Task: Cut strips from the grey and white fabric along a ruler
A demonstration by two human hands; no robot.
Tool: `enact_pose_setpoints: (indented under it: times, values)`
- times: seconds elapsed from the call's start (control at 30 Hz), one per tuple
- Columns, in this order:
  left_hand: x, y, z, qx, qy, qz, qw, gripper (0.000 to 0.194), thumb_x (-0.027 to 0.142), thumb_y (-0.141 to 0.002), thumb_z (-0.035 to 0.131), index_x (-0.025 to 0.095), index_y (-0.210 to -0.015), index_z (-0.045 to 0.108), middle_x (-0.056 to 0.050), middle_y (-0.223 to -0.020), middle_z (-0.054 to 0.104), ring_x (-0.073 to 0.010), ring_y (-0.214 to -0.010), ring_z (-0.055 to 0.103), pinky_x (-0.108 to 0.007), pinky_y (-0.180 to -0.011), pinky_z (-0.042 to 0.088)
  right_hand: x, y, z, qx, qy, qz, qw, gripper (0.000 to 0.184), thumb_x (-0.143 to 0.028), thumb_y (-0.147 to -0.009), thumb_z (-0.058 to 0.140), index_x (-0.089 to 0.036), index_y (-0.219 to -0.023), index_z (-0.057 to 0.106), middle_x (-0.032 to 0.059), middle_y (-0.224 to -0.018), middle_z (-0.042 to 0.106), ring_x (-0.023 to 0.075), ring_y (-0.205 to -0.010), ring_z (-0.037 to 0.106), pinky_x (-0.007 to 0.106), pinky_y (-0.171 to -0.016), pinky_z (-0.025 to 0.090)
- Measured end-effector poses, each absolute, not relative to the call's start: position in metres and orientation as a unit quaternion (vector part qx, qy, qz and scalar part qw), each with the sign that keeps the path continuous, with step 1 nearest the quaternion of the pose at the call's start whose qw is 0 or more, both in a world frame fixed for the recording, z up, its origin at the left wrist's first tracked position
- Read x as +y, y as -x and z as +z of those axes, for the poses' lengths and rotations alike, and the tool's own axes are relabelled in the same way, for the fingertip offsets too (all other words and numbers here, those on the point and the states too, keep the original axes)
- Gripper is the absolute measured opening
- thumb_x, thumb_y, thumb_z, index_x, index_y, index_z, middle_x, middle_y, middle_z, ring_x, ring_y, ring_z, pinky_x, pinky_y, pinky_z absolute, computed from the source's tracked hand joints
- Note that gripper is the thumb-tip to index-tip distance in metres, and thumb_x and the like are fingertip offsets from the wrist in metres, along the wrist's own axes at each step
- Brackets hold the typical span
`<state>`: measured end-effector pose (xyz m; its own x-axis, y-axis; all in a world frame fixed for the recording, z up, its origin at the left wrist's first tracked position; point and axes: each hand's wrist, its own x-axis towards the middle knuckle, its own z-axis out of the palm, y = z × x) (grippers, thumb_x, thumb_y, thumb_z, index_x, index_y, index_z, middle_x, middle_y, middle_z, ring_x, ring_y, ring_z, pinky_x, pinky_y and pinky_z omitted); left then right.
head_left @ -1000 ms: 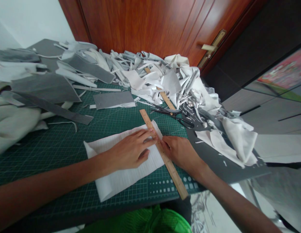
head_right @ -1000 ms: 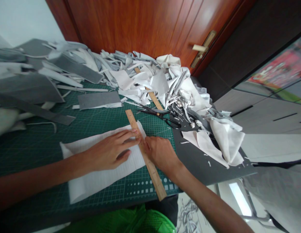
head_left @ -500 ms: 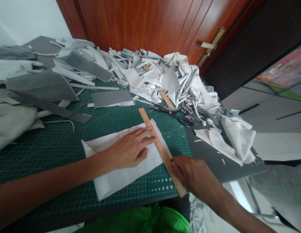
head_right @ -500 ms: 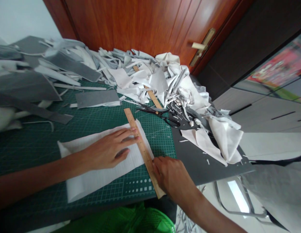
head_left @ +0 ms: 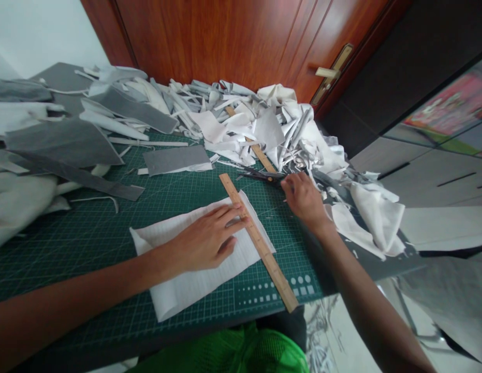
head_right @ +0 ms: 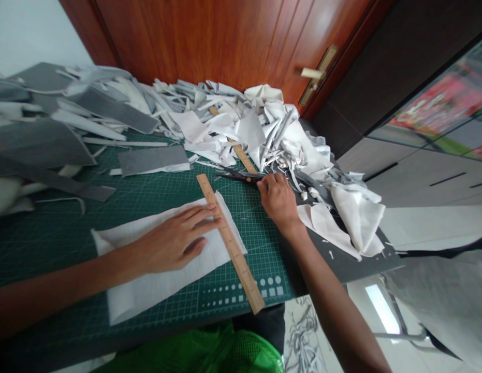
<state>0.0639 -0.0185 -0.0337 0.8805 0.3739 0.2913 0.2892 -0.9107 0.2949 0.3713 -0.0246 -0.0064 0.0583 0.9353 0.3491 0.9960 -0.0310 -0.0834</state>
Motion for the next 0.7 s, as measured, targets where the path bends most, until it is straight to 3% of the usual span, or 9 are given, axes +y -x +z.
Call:
enact_pose_setpoints:
  times: [0.07, 0.23, 0.43, 0.57, 0.7]
  values:
    - [-0.018, -0.063, -0.034, 0.171, -0.961, 0.176, 0.125, 0.047, 0.022, -0.104, 0.050, 0.015, -0.149, 0.060, -0.017, -0.157, 0.057, -0.0337, -0.154, 0.046, -0.056, -0.129, 0.040, -0.008, -0.383, -0.016, -0.688, 0.696, -0.123, 0.163, 0.035, -0.029, -0.106, 0.043, -0.013, -0.127, 0.067, 0.0223, -0.127, 0.069, 0.0335, -0.115, 0.065, 0.048, -0.096, 0.052]
    - [-0.019, -0.062, -0.033, 0.163, -0.962, 0.174, 0.131, 0.051, 0.020, -0.103, 0.051, 0.016, -0.153, 0.056, -0.017, -0.159, 0.056, -0.0344, -0.154, 0.046, -0.057, -0.129, 0.038, 0.007, -0.407, -0.035, -0.704, 0.689, -0.093, 0.145, 0.036, -0.030, -0.105, 0.043, -0.015, -0.126, 0.068, 0.0202, -0.125, 0.073, 0.0365, -0.115, 0.065, 0.055, -0.101, 0.052]
    - [-0.020, -0.062, -0.033, 0.163, -0.963, 0.168, 0.131, 0.052, 0.020, -0.104, 0.050, 0.018, -0.155, 0.056, -0.017, -0.161, 0.053, -0.0359, -0.154, 0.044, -0.060, -0.129, 0.038, 0.012, -0.438, -0.037, -0.703, 0.686, -0.061, 0.176, 0.034, -0.026, -0.098, 0.051, -0.018, -0.127, 0.067, 0.0180, -0.120, 0.076, 0.0346, -0.111, 0.071, 0.052, -0.095, 0.057]
    - [-0.020, -0.062, -0.032, 0.167, -0.963, 0.161, 0.135, 0.052, 0.020, -0.103, 0.051, 0.018, -0.155, 0.056, -0.018, -0.160, 0.054, -0.0359, -0.156, 0.043, -0.060, -0.129, 0.038, 0.009, -0.452, -0.035, -0.738, 0.651, -0.029, 0.175, 0.034, -0.037, -0.101, 0.053, -0.017, -0.122, 0.071, 0.0177, -0.120, 0.075, 0.0331, -0.105, 0.073, 0.051, -0.094, 0.059]
    - [-0.020, -0.063, -0.032, 0.171, -0.963, 0.156, 0.135, 0.052, 0.020, -0.104, 0.050, 0.018, -0.155, 0.056, -0.018, -0.160, 0.054, -0.0358, -0.156, 0.043, -0.061, -0.128, 0.038, 0.005, -0.458, -0.034, -0.768, 0.617, -0.019, 0.172, 0.041, -0.046, -0.100, 0.058, -0.016, -0.125, 0.071, 0.0181, -0.122, 0.073, 0.0327, -0.112, 0.072, 0.050, -0.102, 0.058]
